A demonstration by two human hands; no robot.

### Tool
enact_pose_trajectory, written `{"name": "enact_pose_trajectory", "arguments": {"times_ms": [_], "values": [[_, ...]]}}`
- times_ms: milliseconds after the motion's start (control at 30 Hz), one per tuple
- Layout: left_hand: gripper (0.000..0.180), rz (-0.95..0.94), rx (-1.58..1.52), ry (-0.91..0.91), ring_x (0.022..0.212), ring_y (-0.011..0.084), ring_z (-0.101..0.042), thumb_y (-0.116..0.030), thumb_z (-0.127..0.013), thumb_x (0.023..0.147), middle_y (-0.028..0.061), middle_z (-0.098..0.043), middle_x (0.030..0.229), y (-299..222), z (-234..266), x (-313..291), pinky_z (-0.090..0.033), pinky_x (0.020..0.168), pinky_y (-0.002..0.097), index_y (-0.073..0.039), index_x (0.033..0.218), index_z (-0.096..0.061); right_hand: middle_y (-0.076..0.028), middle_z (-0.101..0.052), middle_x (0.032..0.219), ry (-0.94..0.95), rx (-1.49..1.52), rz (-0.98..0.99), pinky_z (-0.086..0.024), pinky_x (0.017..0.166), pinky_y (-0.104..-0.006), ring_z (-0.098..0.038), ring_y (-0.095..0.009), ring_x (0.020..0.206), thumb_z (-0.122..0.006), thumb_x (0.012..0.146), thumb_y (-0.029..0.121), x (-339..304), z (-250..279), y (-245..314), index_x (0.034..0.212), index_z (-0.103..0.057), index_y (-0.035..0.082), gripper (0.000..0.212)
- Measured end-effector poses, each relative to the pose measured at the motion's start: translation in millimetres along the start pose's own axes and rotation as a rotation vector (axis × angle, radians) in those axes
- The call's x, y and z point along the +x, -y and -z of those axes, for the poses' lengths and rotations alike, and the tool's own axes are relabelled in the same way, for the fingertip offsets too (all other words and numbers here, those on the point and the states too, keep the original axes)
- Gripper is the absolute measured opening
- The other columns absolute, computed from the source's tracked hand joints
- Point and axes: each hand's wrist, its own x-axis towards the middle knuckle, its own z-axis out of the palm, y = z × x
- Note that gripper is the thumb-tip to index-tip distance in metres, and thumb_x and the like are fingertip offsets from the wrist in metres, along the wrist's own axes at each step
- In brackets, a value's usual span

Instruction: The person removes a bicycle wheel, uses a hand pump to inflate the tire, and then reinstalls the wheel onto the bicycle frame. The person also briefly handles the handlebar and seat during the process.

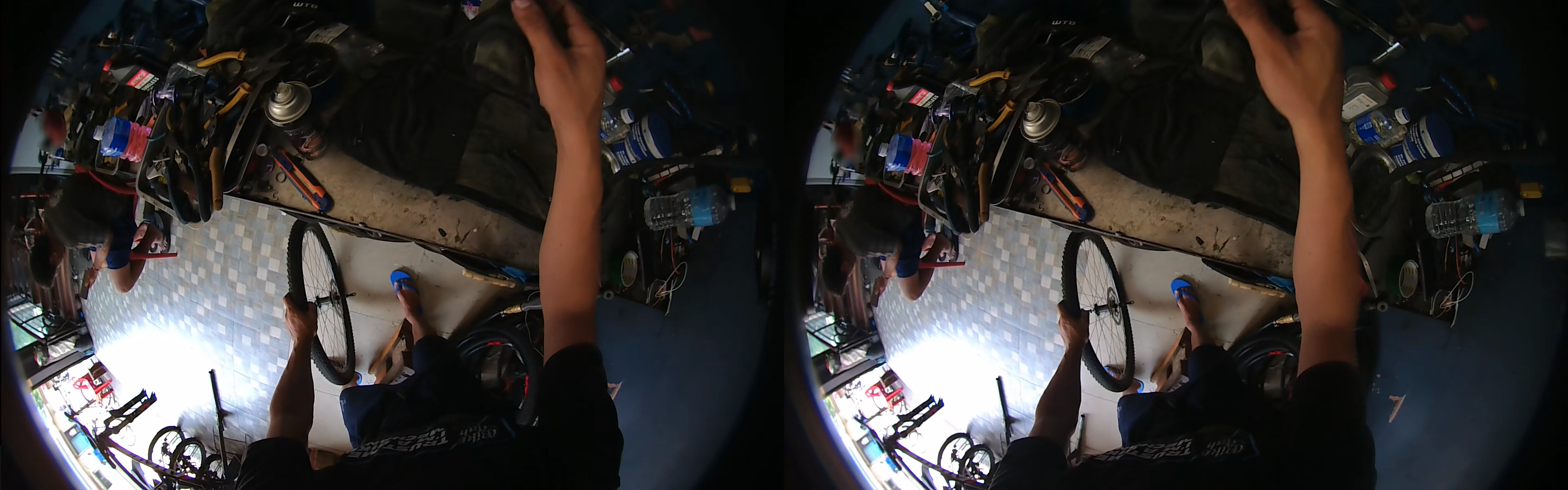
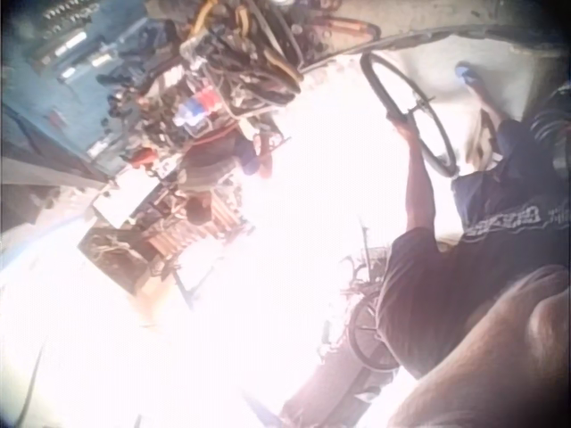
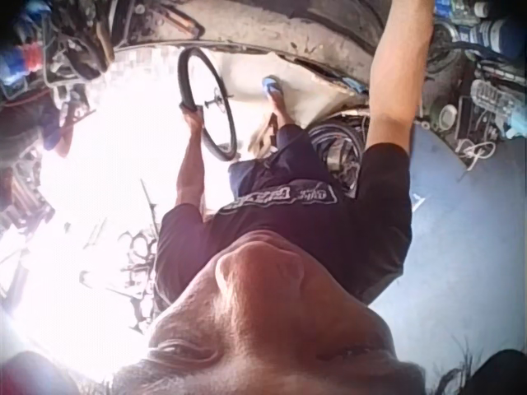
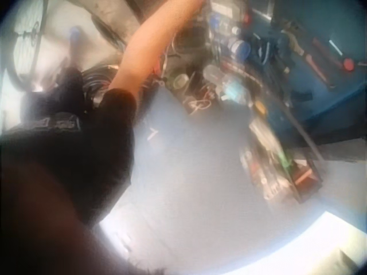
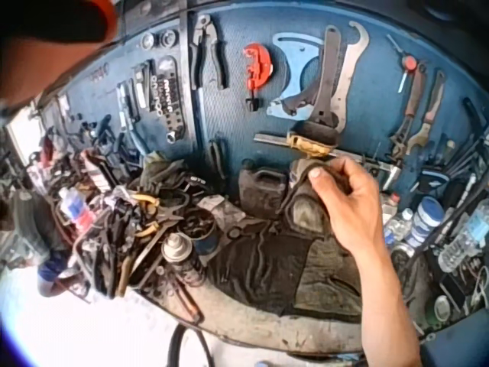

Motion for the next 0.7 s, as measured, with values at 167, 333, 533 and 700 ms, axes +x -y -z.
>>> {"name": "enact_pose_trajectory", "arguments": {"times_ms": [167,333,533,700], "values": [[0.052,0.017,0.010,-0.018,0.092,0.0509,-0.064,-0.023,-0.067,0.081,0.0280,-0.067,0.098,3.1,-4.3,3.9,-0.049,0.079,0.0587,-0.008,0.123,-0.042,-0.012,-0.069,0.104,0.248,-0.321,-0.026,-0.050,0.087,-0.0355,-0.064,-0.024,0.098,-0.074,0.091,0.022,-0.7,-11.8,-23.3,0.111,-0.066,0.000,0.030],[0.054,0.056,0.012,0.032,0.092,0.0505,-0.065,-0.025,-0.070,0.080,0.0268,-0.068,0.099,-12.3,-2.4,2.7,-0.050,0.080,0.0583,-0.008,0.123,-0.041,-0.013,-0.068,0.116,0.383,-0.483,0.069,-0.054,0.088,-0.0447,-0.068,-0.036,0.101,-0.074,0.090,0.031,-55.6,-18.6,-51.8,0.114,-0.069,0.008,0.033],[0.053,0.086,0.017,0.035,0.091,0.0498,-0.065,-0.026,-0.069,0.082,0.0259,-0.068,0.097,-11.5,-4.3,5.0,-0.050,0.080,0.0579,-0.008,0.124,-0.043,-0.009,-0.072,0.091,0.748,-0.190,-0.116,-0.057,0.072,-0.0395,-0.072,-0.027,0.081,-0.067,0.095,0.019,-128.9,-54.2,-37.1,0.111,-0.070,0.010,0.019],[0.054,0.059,-0.019,0.037,0.091,0.0492,-0.065,-0.028,-0.071,0.082,0.0256,-0.068,0.100,-15.3,-2.2,8.4,-0.050,0.078,0.0568,-0.008,0.124,-0.044,-0.011,-0.073,0.094,0.803,-0.297,-0.132,-0.058,0.072,-0.0412,-0.073,-0.029,0.081,-0.072,0.091,0.042,-184.7,-119.1,-18.5,0.111,-0.068,0.006,0.041]]}}
